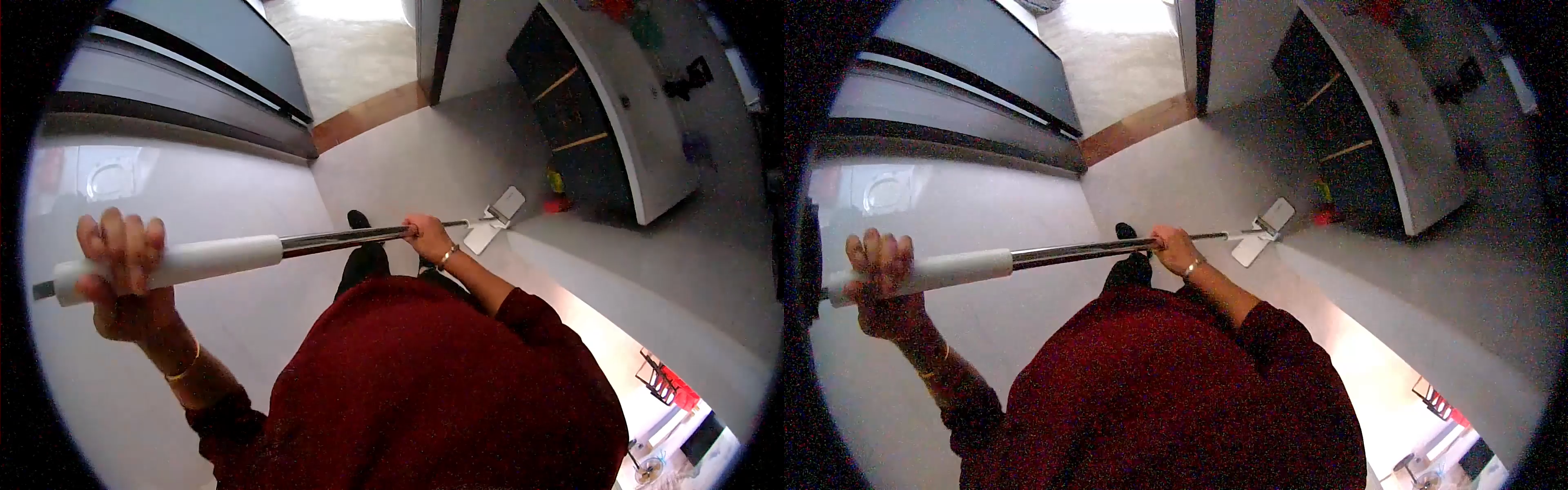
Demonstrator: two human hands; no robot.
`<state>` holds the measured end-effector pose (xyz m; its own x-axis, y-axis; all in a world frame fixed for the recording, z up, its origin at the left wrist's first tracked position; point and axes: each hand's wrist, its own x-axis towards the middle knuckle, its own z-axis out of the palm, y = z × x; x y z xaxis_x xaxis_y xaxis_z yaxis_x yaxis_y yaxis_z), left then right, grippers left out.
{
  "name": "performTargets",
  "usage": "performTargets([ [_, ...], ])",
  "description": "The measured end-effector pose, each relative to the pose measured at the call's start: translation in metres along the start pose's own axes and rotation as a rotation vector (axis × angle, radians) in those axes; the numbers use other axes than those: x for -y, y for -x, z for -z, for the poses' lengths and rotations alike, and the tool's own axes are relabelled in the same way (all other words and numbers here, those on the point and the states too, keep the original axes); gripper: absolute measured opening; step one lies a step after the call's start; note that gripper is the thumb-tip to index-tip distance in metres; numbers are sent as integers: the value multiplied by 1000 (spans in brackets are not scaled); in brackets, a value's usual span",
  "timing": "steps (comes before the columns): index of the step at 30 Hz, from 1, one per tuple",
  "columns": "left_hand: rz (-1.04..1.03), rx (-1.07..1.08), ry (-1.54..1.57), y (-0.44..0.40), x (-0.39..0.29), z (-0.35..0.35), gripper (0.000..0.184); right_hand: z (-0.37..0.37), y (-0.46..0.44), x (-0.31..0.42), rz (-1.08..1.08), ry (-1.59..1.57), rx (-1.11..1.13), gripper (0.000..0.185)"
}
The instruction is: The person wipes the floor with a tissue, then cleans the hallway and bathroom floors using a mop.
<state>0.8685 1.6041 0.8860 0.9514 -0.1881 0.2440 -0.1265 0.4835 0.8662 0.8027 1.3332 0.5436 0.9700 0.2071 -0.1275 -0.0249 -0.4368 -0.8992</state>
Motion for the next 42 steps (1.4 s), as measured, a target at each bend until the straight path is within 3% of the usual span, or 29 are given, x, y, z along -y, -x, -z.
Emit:
performTargets([
  [2, -151, -3, 43, -20, -5, 2, 34, -11, -9, -13, 5, 58, -18, 12],
  [5, -145, 254, 281, -46, -23, 27, 27, -24, -19, -23, 10, 129, -61, 13],
  [9, -123, 260, 223, -92, -11, 61, 26, -26, -49, -30, -68, 137, -82, 12],
  [11, -113, 294, 320, -118, 2, 67, 29, -16, -57, -31, -24, 250, -170, 10],
  [13, -71, 339, 338, -141, 12, 69, 31, -20, -56, -54, -131, 549, -322, 18],
  [15, -27, 406, 278, -163, 17, 81, 33, -23, -53, -96, -752, 338, -266, 27],
  [16, -1, 460, 237, -175, 20, 89, 34, -21, -62, -99, -1139, -538, -522, 30],
  [18, 22, 579, 239, -202, 28, 101, 36, -1, -87, -100, -1313, -1516, -549, 31],
  [21, 100, 669, 360, -232, 41, 112, 39, -3, -124, -81, -1256, -1517, -726, 20],
  [24, 91, 910, 412, -265, 47, 104, 35, -22, -134, -112, -1104, -1365, -806, 21],
  [28, 158, 1038, 410, -313, 65, 101, 26, -14, -150, -164, -1263, -841, -716, 16],
  [30, 145, 1058, 484, -343, 81, 92, 23, -3, -168, -133, -1082, -1385, -972, 17],
  [32, 194, 1114, 506, -373, 99, 94, 21, 3, -194, -136, -1112, -1314, -1137, 21],
  [34, 235, 1172, 528, -417, 120, 83, 20, -5, -176, -242, -1019, -1437, -1132, 17],
  [36, 317, 1283, 512, -462, 145, 73, 27, 17, -215, -201, -1101, -1372, -1385, 19],
  [37, 371, 1356, 493, -489, 152, 70, 28, 17, -228, -198, -1001, -1353, -1533, 22],
  [38, 442, 1438, 484, -518, 163, 63, 29, 24, -244, -188, -914, -1416, -1534, 29],
  [40, 547, 1510, 496, -549, 180, 50, 27, 24, -252, -191, -975, -1139, -1514, 42],
  [41, 542, 1596, 462, -563, 189, 44, 26, 17, -257, -195, -889, -1121, -1664, 34],
  [42, 535, 1677, 428, -571, 196, 37, 24, 15, -249, -210, -815, -1161, -1583, 27],
])
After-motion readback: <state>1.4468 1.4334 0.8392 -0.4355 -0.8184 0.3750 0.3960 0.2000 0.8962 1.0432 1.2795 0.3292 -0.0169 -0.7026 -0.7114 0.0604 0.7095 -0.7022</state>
